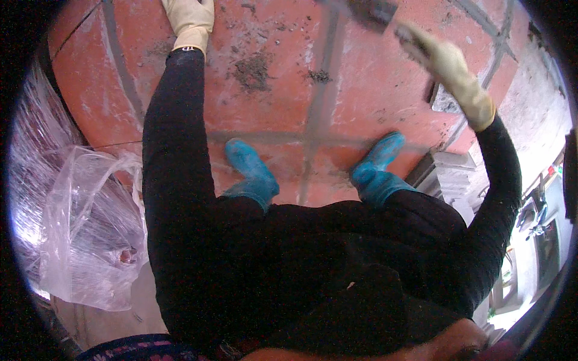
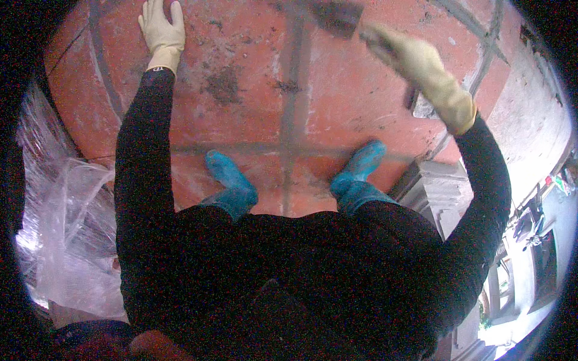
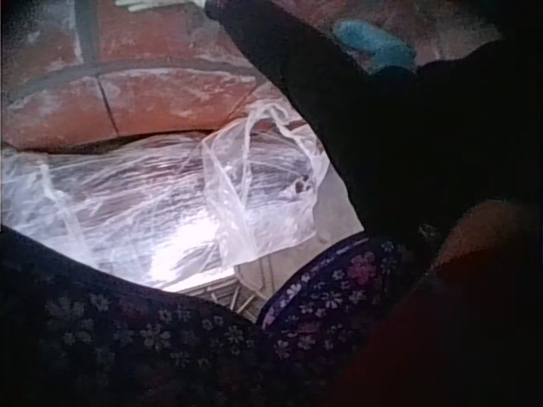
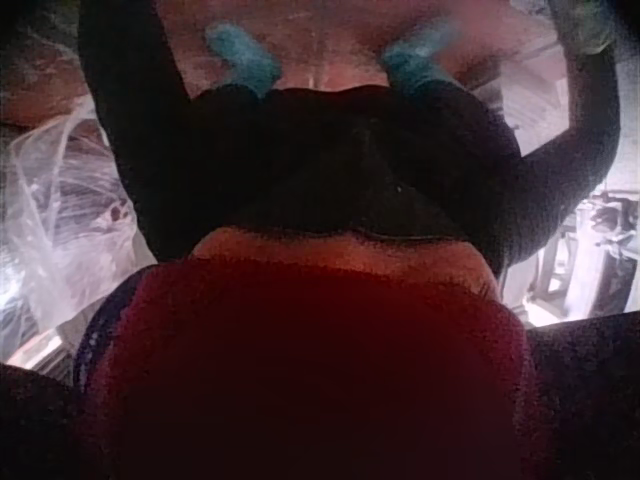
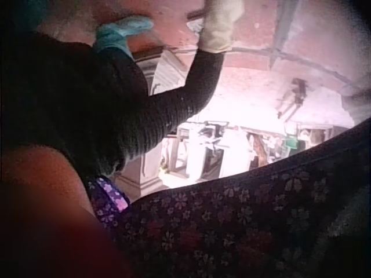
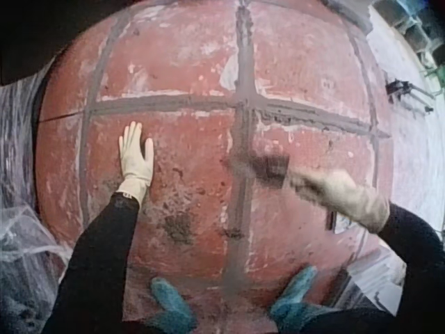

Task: The person applies grout to the joints between red floor tiles using a trowel. They spread the material into the gaps and smooth the surface while kneeling on the floor.

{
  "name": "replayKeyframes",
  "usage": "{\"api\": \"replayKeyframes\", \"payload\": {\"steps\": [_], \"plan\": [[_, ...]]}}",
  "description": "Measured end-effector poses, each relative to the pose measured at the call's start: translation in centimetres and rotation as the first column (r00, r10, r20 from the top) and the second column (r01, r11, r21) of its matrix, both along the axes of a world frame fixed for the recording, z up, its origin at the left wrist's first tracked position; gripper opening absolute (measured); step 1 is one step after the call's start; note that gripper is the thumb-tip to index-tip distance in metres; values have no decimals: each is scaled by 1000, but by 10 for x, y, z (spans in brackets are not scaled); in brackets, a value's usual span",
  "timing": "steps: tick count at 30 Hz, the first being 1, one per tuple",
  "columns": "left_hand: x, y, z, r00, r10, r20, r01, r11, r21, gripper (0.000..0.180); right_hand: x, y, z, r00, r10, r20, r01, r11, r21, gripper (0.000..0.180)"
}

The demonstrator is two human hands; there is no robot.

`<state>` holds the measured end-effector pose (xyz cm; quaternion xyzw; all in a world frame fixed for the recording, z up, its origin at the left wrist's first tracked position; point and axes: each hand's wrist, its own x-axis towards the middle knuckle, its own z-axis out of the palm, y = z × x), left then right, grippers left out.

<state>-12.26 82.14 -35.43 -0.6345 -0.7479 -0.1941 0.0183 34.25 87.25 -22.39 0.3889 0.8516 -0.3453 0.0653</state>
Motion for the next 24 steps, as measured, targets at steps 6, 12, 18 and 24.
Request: {"api": "replayKeyframes", "payload": {"steps": [6, 12, 18, 24], "plan": [[1, -2, -1, 1000, -10, 6, 10, 1000, 17, 53, 9, -28, 13, 940, 19, 341, 40, 985, -166, 49], [-8, 1, -10, 1000, -27, -15, 27, 999, 22, 53, 2, 7, -6, 982, -181, -49, 185, 978, 96, 42], [-22, -3, -12, 989, -81, 121, 81, 997, 4, 54, 33, -91, -20, 998, -25, 60, 26, 999, -27, 47], [-16, -21, 8, 977, -125, 175, 128, 992, -8, 54, 36, -140, 1, 928, 251, 274, -222, 966, -134, 47]]}}
